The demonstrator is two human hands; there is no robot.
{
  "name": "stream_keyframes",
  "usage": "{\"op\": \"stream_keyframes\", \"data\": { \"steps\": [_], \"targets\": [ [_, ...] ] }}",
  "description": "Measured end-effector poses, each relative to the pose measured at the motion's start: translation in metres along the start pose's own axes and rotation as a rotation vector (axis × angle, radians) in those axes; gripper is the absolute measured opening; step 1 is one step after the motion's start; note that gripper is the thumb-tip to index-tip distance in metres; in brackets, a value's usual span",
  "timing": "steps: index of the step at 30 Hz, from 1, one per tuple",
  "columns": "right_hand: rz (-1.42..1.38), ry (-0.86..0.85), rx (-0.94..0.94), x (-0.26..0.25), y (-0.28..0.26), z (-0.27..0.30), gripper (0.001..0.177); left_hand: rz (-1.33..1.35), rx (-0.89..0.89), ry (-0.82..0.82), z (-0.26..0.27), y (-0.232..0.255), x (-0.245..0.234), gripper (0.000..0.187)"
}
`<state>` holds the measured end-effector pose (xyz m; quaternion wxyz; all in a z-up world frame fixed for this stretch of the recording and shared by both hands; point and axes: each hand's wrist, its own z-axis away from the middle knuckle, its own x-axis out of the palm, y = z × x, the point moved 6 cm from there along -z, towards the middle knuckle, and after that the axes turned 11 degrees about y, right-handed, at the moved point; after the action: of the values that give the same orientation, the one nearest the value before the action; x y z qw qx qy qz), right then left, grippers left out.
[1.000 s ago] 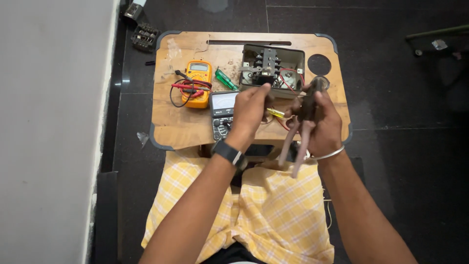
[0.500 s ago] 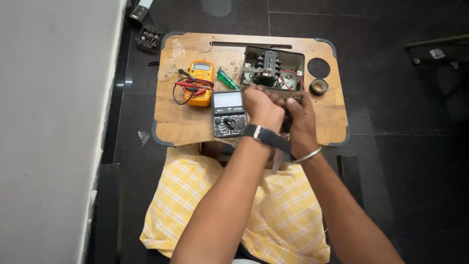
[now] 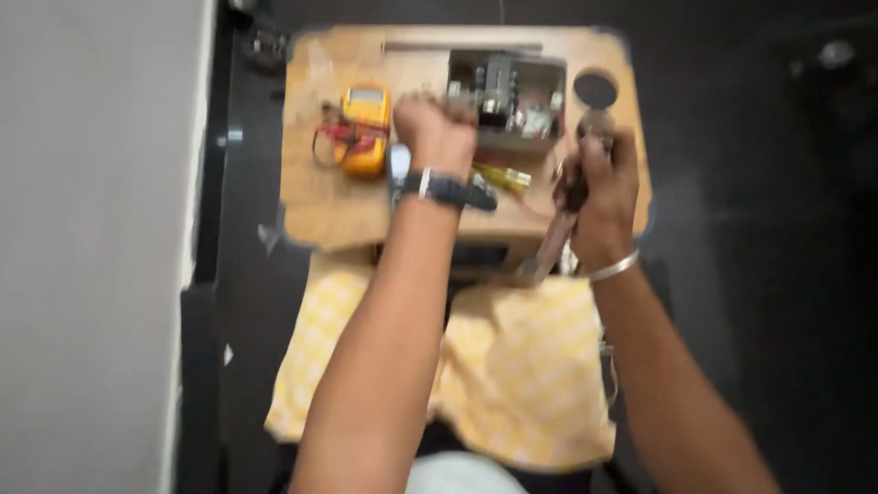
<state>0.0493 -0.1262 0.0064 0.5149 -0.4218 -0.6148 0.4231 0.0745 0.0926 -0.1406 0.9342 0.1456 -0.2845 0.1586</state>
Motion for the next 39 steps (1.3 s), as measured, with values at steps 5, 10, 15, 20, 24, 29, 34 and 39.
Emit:
{"op": "stream_keyframes", "data": {
  "steps": [5, 10, 15, 20, 24, 29, 34, 39],
  "targets": [
    [-0.257, 0.035, 0.212, -0.027, 0.013, -0.012, 0.035, 0.079, -0.033, -0.115, 0.016, -0.001, 0.032, 0.027],
    [-0.312, 0.087, 0.452, -0.026, -0.016, -0.031, 0.052, 0.109, -0.020, -0.166, 0.035, 0.000, 0.033, 0.034],
    [-0.516, -0.102, 0.517, 0.007, -0.078, -0.029, 0.066, 0.164, -0.082, -0.271, 0.046, 0.003, 0.032, 0.040],
    [-0.306, -0.179, 0.613, -0.047, 0.020, -0.050, 0.019, 0.150, -0.106, -0.306, 0.050, -0.002, 0.034, 0.042],
    [0.567, 0.020, 0.338, -0.082, 0.019, -0.076, 0.026, 0.151, -0.119, -0.348, 0.048, -0.007, 0.029, 0.043],
    [0.521, -0.162, 0.547, -0.092, 0.038, -0.076, 0.032, 0.139, -0.108, -0.361, 0.049, -0.005, 0.032, 0.044],
    [0.524, -0.125, 0.530, -0.090, 0.010, -0.070, 0.036, 0.130, -0.095, -0.388, 0.050, 0.000, 0.028, 0.044],
    [0.417, -0.006, 0.448, -0.109, -0.001, -0.075, 0.038, 0.141, -0.103, -0.378, 0.053, -0.004, 0.027, 0.042]
  ]
}}
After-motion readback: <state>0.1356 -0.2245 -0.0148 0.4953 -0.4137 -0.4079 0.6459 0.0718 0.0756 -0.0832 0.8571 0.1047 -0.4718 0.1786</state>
